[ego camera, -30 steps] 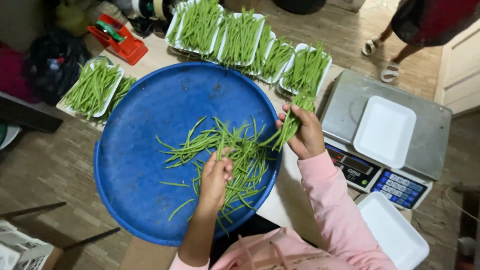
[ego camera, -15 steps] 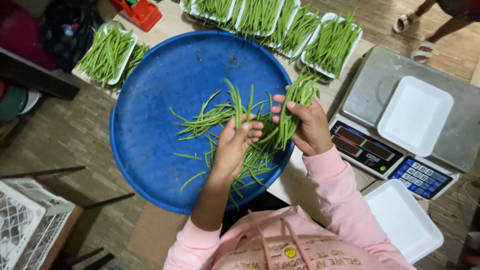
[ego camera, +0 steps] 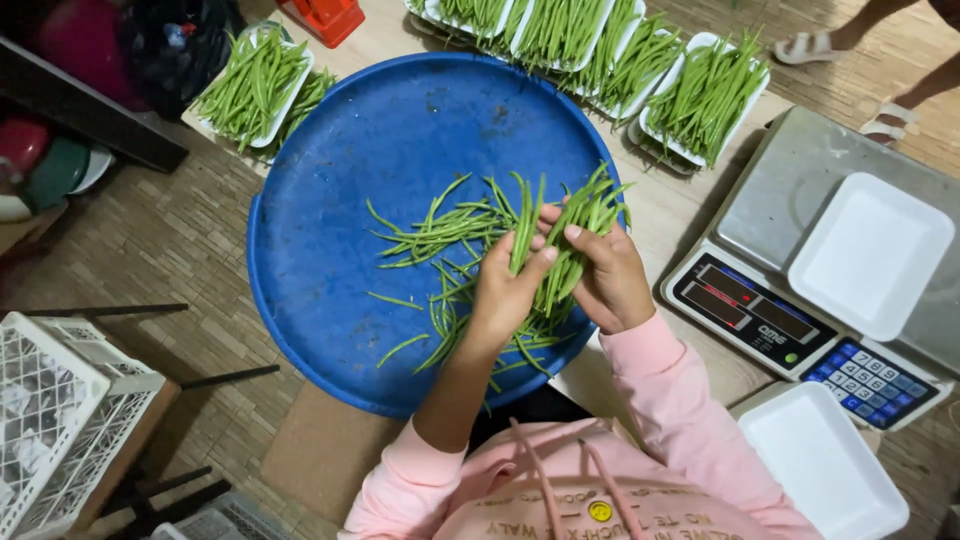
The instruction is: A person is sorting green beans from a large blue tray and weighing them into portions using a digital scale.
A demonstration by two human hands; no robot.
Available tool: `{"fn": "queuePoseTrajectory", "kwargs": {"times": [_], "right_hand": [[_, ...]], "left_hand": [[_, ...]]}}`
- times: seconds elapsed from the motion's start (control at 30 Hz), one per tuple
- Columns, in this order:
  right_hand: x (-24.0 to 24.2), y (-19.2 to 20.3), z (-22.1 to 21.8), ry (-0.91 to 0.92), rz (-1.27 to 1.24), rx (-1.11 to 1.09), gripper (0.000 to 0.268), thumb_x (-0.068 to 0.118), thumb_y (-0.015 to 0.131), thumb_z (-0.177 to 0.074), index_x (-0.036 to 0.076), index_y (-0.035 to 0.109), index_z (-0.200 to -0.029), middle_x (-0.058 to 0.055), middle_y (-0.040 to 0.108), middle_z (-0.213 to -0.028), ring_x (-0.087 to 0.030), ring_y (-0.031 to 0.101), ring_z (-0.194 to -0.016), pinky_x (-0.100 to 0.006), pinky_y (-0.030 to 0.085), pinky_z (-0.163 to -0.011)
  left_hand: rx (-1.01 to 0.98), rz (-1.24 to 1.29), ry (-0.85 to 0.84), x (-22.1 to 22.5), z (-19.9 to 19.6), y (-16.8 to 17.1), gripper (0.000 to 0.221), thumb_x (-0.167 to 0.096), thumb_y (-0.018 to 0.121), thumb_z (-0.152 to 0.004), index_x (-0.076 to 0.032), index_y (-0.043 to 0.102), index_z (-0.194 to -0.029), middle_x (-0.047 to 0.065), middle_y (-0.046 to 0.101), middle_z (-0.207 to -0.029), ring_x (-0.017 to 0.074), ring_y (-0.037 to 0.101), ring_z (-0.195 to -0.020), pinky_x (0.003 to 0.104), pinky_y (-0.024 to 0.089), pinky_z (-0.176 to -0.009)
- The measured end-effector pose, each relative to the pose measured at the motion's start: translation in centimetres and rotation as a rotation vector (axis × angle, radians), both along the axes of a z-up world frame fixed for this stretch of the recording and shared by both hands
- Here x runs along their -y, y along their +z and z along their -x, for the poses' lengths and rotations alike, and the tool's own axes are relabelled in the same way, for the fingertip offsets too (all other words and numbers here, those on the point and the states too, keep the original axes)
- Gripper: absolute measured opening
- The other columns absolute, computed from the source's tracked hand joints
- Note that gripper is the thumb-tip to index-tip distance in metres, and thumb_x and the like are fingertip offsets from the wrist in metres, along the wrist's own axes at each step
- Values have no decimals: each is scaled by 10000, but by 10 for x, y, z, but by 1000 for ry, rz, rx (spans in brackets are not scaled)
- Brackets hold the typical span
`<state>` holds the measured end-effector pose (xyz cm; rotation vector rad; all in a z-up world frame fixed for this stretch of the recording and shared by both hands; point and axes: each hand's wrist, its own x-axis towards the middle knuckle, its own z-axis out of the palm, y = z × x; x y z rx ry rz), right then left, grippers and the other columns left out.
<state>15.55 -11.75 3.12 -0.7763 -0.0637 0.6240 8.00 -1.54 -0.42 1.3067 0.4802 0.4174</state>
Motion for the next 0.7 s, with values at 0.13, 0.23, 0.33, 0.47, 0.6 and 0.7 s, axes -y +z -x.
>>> {"fn": "queuePoseTrajectory", "kwargs": {"times": [0.13,0.23,0.33,0.47,0.6,0.7], "right_hand": [[-1,-6,1,14,-20,19,412,-43,646,-903,5,587,-1308,-212,688,-1211,-296,699,-1088,-475,601,-981],[-1,-14,1,15,-7,21,416,-51,636,-910,2,578,-1319,-214,681,-1218,-303,693,-1098,-485,592,-989],[0,-28,0,25,-21,12,389,-59,632,-914,6,583,-1294,-210,681,-1215,-300,698,-1094,-468,593,-985],[2,-38,-1,39,-29,-97,351,-43,647,-917,20,594,-1258,-230,691,-1197,-364,706,-1062,-521,609,-878],[3,-51,3,51,-1,-122,345,-21,639,-931,21,578,-1268,-242,665,-1277,-377,684,-1143,-594,564,-974],[7,-47,14,64,59,-115,351,4,625,-940,24,553,-1284,-233,650,-1304,-368,682,-1136,-598,575,-933]], "left_hand": [[60,16,12,9,6,33,229,-108,749,-924,44,675,-1078,239,727,-1165,254,671,-1094,406,567,-942],[82,14,12,8,5,15,243,-101,759,-917,55,676,-1084,235,711,-1213,280,664,-1151,427,558,-988],[121,0,21,6,7,10,294,-127,730,-960,76,665,-1161,267,676,-1266,303,637,-1189,471,555,-994],[65,42,24,1,8,-8,240,-207,530,-1046,-39,684,-1123,83,652,-837,97,566,-601,247,540,-521],[48,-66,38,0,17,8,185,-132,627,-974,-32,723,-1096,130,700,-762,171,661,-560,286,590,-493],[13,-265,88,3,25,-18,106,-93,709,-924,-25,742,-996,141,683,-740,186,695,-533,279,554,-424]]}}
